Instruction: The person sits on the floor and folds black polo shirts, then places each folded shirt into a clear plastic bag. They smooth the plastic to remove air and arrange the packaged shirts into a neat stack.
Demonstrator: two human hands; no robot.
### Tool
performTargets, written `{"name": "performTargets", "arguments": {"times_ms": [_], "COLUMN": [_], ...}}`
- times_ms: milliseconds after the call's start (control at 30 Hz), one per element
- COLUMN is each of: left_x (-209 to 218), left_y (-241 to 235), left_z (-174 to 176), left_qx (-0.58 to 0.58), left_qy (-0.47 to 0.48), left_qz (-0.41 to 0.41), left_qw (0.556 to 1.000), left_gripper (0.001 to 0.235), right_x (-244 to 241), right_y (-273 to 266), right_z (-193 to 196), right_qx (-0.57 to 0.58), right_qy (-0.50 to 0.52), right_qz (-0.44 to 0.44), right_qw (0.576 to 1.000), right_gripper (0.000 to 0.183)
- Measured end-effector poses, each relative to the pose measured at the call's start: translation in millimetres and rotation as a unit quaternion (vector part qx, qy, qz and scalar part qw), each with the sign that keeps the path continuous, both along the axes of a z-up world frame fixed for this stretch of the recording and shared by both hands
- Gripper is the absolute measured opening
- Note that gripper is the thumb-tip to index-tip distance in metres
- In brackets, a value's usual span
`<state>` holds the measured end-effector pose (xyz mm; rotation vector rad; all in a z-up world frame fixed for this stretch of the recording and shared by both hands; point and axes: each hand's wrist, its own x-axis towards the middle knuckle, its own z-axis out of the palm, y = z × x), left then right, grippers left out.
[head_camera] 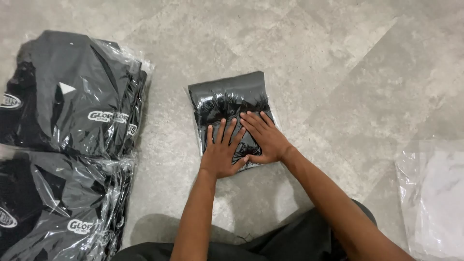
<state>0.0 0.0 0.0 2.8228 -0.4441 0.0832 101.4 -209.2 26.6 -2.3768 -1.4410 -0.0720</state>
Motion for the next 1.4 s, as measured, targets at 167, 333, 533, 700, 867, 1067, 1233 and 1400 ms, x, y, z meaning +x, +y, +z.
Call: {"name": "performTargets", "arguments": {"times_ms": [167, 333, 533, 700, 867, 1067, 1233, 1400], "left_x": [4, 6, 0, -30, -57, -53, -43, -35], "left_y": [0, 2, -14, -59, -92, -95, -95, -101], "left_z": [12, 30, 92, 51, 39, 54, 57, 33], "left_qx": [0.016, -0.002, -0.040, -0.373, -0.512, -0.523, -0.524, -0.521], "left_qy": [0.076, 0.140, 0.118, 0.012, 0.312, 0.410, 0.436, 0.396], "left_qz": [-0.001, 0.003, 0.058, 0.097, 0.130, 0.129, 0.151, 0.152], "left_qw": [0.997, 0.990, 0.991, 0.923, 0.789, 0.736, 0.716, 0.740], "left_gripper": [0.091, 0.086, 0.075, 0.013, 0.032, 0.061, 0.060, 0.047], "right_x": [1, -1, 33, 82, 113, 136, 143, 104], "right_y": [0, 0, 23, 58, 94, 107, 108, 95], "right_z": [9, 34, 39, 28, 46, 46, 45, 91], "right_qx": [-0.009, 0.024, 0.147, 0.161, -0.044, -0.176, -0.179, -0.122], "right_qy": [0.035, 0.177, 0.237, 0.095, 0.144, 0.213, 0.141, 0.006], "right_qz": [0.002, -0.007, -0.091, -0.101, -0.155, -0.142, -0.126, -0.055], "right_qw": [0.999, 0.984, 0.956, 0.977, 0.976, 0.950, 0.966, 0.991], "right_gripper": [0.106, 0.095, 0.034, 0.027, 0.051, 0.079, 0.082, 0.042]}}
